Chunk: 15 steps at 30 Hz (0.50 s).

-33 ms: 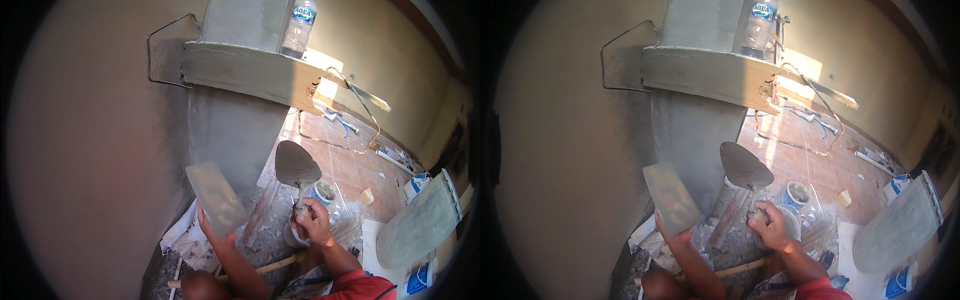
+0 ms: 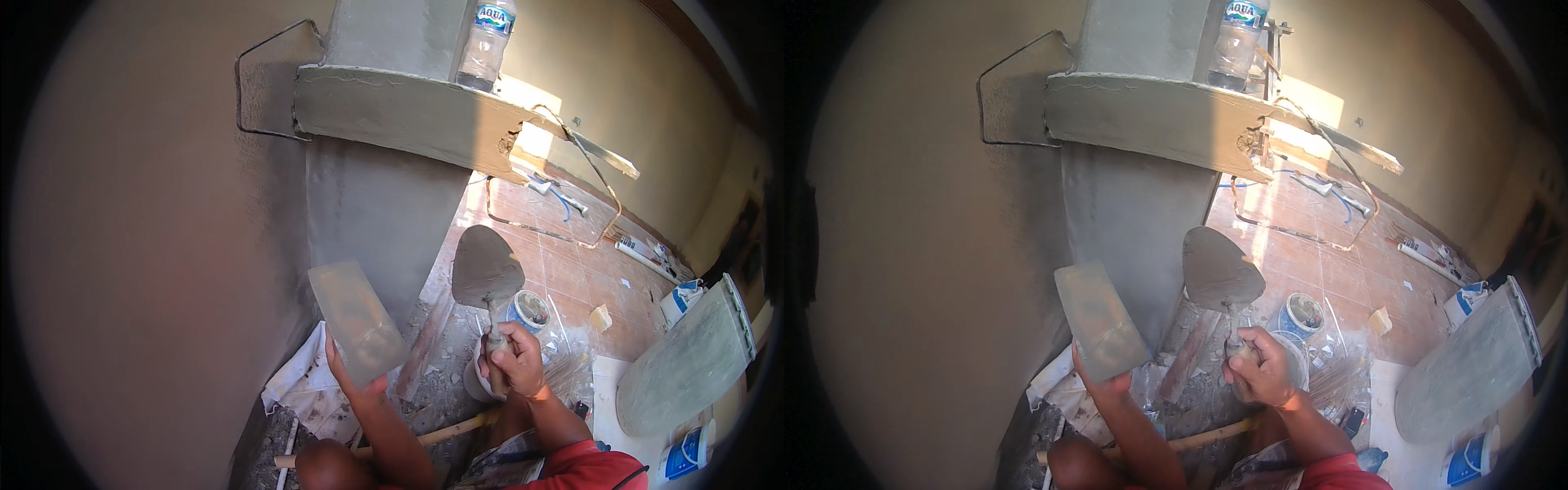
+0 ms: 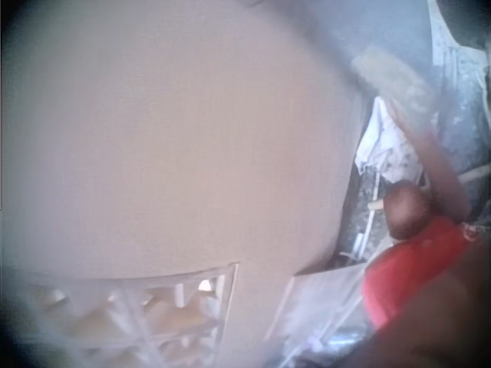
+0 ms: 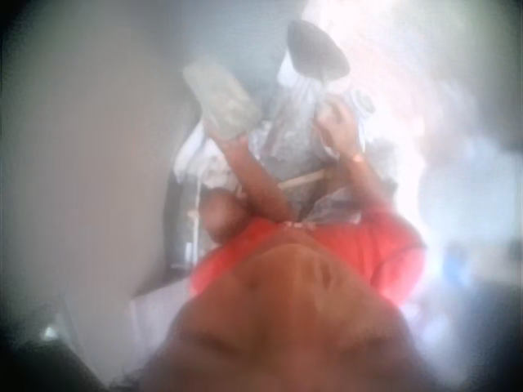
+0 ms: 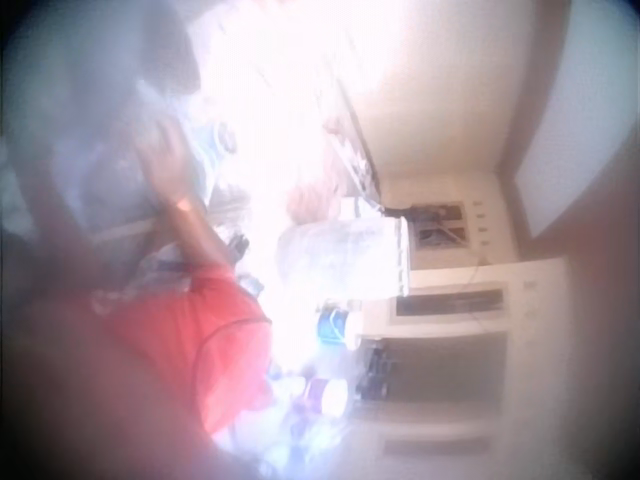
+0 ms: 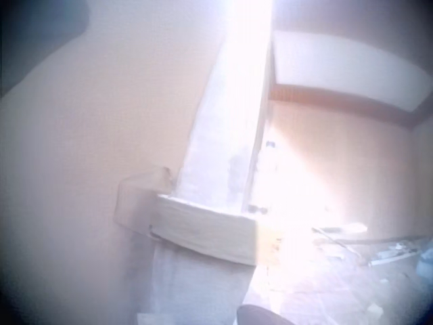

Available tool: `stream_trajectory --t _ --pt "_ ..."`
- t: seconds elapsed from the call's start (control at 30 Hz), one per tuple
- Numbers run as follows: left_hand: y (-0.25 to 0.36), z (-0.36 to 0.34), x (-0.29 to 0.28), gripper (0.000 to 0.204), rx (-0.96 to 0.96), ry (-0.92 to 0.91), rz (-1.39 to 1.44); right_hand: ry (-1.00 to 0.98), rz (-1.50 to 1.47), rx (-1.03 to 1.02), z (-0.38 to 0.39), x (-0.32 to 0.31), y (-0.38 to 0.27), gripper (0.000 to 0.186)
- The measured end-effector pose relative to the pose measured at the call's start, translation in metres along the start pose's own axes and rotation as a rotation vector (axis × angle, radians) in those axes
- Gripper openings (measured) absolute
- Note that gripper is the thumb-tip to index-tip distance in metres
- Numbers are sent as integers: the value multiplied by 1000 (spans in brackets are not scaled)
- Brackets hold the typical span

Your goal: The person scoops plaster from a bucket using a trowel and applies it to a wall section, smoothing it with a float. The person repeatedly adds and levels the plaster to create a flat surface.

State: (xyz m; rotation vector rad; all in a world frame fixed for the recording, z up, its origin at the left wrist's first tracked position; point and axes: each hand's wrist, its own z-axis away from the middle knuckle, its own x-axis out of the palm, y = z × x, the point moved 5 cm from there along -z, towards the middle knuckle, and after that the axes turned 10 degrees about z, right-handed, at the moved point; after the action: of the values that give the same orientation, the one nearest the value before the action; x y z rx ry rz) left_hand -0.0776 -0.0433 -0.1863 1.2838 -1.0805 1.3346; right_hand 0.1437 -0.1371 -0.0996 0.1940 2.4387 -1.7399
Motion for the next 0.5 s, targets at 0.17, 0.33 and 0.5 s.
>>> stream_trajectory --t 0.17,0.33,0.5 --pt "-32 11 -11 37 -238 -238 241 -152 -155 182 -3 -29 12 43" --pt "-50 31 3 41 -298 -248 248 -393 -130 199 -32 -34 14 46" --pt "-71 36 4 42 -315 -248 124 -597 -3 218 -59 -40 5 45"
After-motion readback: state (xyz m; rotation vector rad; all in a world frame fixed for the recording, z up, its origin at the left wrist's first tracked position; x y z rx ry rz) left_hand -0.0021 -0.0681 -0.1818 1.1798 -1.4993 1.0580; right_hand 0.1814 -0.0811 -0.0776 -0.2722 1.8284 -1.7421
